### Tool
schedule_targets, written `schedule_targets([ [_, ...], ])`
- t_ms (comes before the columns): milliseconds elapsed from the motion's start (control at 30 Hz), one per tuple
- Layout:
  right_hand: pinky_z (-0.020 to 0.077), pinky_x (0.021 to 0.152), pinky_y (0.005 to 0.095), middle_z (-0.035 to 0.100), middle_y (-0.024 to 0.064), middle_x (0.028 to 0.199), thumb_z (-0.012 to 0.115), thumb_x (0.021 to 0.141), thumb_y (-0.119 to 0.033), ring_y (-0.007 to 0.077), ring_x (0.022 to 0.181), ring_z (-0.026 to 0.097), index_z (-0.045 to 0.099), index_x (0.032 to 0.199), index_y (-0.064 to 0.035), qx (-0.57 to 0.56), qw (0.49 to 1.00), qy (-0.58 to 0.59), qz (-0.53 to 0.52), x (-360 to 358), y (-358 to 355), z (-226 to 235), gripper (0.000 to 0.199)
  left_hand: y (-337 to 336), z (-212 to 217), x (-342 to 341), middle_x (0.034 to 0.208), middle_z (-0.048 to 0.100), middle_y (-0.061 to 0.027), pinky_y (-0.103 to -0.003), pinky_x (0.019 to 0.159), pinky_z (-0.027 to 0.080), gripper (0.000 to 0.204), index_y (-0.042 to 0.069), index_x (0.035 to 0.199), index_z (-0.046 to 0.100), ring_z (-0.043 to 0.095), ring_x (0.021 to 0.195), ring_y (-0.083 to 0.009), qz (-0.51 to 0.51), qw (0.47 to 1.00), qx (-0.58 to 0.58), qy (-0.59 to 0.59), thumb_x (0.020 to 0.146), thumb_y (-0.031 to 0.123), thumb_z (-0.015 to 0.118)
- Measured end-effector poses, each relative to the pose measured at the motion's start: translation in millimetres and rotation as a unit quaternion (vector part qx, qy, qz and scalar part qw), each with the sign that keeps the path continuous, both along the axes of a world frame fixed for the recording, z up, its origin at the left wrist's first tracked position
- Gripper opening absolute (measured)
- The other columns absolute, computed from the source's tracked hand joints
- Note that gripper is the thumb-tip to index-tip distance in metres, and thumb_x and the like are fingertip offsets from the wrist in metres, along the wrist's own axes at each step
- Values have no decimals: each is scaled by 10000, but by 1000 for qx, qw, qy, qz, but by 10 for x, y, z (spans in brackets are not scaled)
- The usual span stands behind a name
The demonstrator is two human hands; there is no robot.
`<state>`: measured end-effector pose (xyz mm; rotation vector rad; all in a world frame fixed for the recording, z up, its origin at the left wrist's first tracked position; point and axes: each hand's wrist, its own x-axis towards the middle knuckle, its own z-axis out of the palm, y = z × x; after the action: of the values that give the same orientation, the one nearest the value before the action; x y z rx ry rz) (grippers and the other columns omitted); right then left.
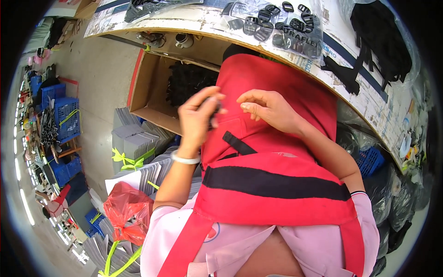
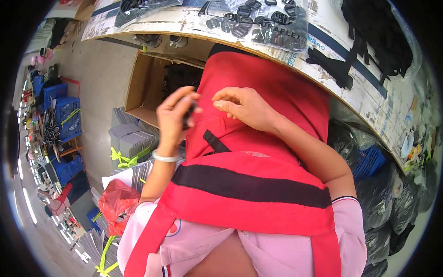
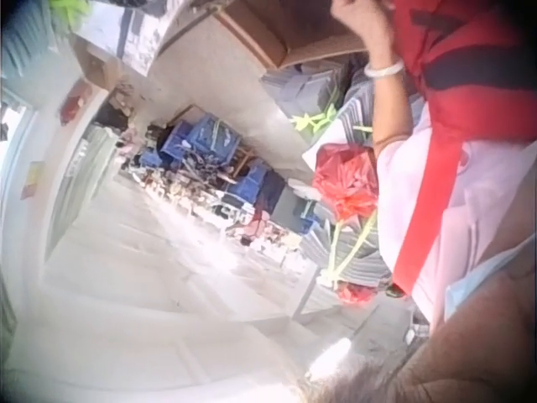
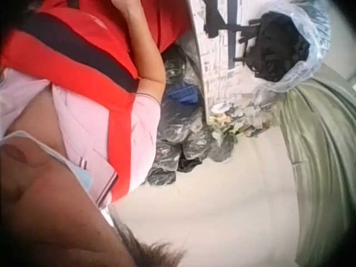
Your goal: The recorder is assembling nylon straps by attaching plastic buckles and sliders.
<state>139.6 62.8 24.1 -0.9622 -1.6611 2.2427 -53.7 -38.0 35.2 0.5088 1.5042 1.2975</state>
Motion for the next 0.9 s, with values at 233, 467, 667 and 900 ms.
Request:
schedule_targets([
  [233,470,532,220,654,39,791,618,929,-172,62,597,555,627,959,7,18,995,-43,-88,229,44,-78,182,345,-243,475,1001,717,-101,-189,435,461,218,-16,1120,672,633,633,-71,-61,992,64,-94,935,57,584],
  [467,433,504,213,601,-1,710,653,899,-174,50,569,528,624,918,-22,-42,994,-54,-86,298,55,-162,156,338,-334,615,939,715,-79,-193,417,436,211,1,1113,684,557,527,-49,-74,992,45,-92,939,55,576],
  [667,436,522,224,595,-6,716,658,890,-141,59,598,550,639,932,-34,-4,995,-67,-68,486,114,-33,116,387,-357,552,917,707,-101,-190,410,432,226,-24,1128,656,607,551,-91,-79,986,24,-142,954,86,563],
  [900,545,678,321,658,85,878,691,809,-54,240,799,669,675,979,-57,544,836,-22,-67,676,80,-83,171,486,-314,548,754,642,-45,-190,386,412,220,8,911,640,573,522,-93,-286,923,-106,-234,943,226,628],
])
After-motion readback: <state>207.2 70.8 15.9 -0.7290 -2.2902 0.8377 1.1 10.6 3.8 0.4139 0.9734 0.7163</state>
